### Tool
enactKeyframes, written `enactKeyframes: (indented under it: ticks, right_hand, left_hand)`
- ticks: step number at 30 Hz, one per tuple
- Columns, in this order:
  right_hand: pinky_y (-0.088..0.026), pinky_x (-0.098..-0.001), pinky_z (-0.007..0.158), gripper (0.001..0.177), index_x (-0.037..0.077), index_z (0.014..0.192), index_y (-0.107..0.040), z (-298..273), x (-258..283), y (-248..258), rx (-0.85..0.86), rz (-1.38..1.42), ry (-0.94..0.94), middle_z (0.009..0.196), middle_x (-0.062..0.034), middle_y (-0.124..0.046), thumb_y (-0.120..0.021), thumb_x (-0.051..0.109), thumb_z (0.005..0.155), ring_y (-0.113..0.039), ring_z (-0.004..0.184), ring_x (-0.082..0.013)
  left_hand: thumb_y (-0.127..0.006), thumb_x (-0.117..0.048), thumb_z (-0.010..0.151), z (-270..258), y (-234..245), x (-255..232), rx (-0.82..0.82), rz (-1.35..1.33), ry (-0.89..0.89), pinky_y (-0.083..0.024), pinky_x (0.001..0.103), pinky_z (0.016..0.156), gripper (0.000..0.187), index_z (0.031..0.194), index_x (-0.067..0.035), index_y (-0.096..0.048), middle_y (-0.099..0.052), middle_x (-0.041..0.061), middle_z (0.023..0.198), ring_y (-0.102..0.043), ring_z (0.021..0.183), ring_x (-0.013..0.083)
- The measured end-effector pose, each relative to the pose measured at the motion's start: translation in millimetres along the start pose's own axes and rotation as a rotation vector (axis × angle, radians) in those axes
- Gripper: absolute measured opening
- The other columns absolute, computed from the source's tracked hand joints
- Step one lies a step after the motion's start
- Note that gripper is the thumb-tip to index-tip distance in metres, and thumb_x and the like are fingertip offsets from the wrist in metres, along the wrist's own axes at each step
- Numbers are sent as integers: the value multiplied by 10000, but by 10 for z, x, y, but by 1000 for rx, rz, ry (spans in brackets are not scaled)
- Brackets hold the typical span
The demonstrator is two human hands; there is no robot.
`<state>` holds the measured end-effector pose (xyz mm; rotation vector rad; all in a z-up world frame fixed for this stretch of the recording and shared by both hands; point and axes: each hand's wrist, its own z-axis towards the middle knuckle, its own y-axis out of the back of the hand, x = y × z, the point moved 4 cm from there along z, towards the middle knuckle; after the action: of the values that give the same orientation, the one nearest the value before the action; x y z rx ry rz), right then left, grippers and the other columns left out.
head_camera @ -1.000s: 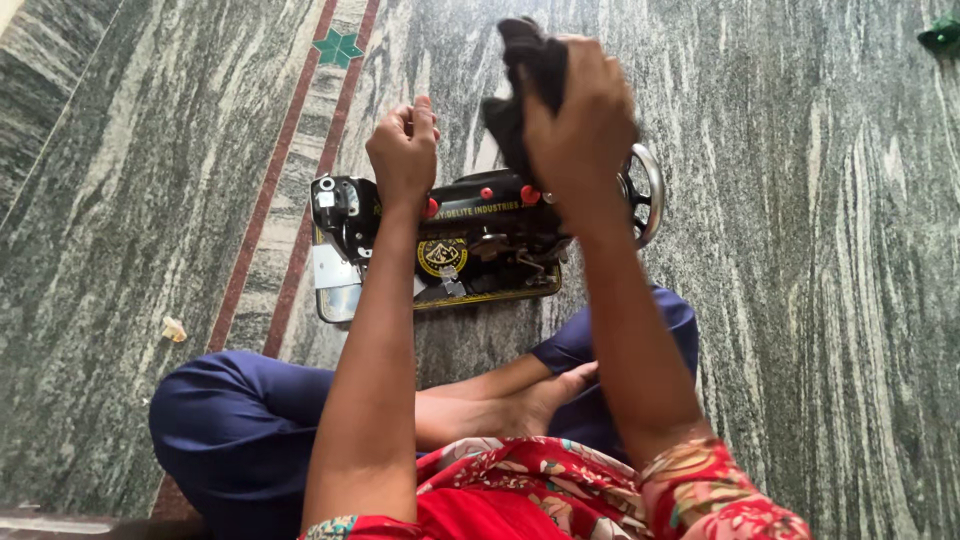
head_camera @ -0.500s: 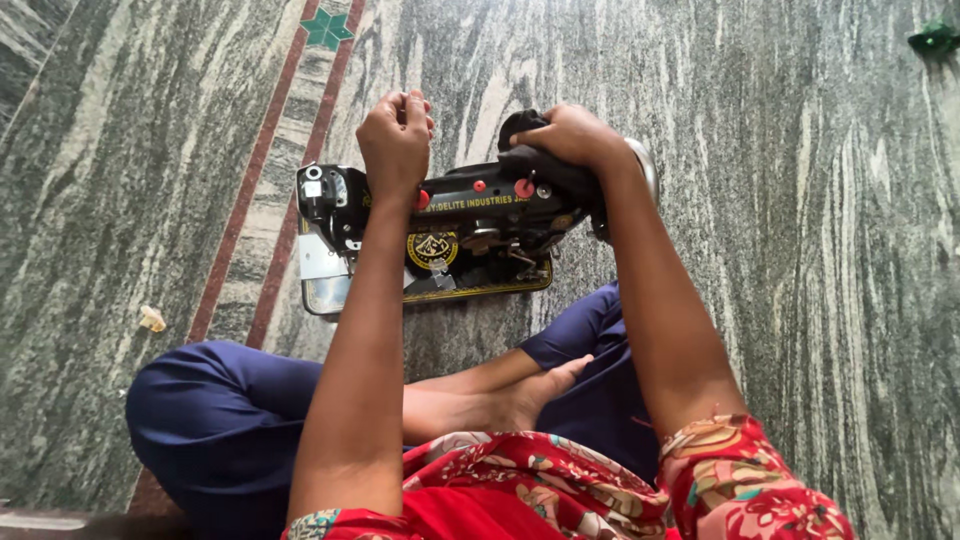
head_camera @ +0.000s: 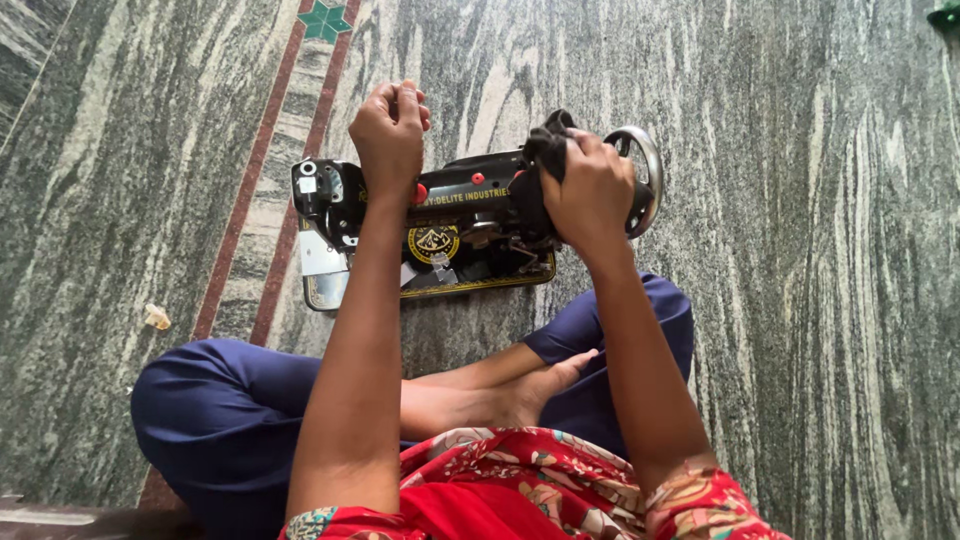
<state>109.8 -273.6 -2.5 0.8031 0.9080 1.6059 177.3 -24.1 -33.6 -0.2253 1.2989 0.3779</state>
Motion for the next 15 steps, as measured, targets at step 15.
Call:
enactKeyframes:
  ticks: [15]
  right_hand:
    - [-492, -465, 884, 321, 62, 1073, -748, 93, -48, 51, -40, 146, 88, 1115, -125, -731, -743, 361, 956, -683, 969, -311]
  left_hand:
    - [-605, -235, 1024, 0, 4, -38, -12, 51, 18, -544, 254, 554, 293, 861, -19, -717, -726, 37, 686, -695, 602, 71]
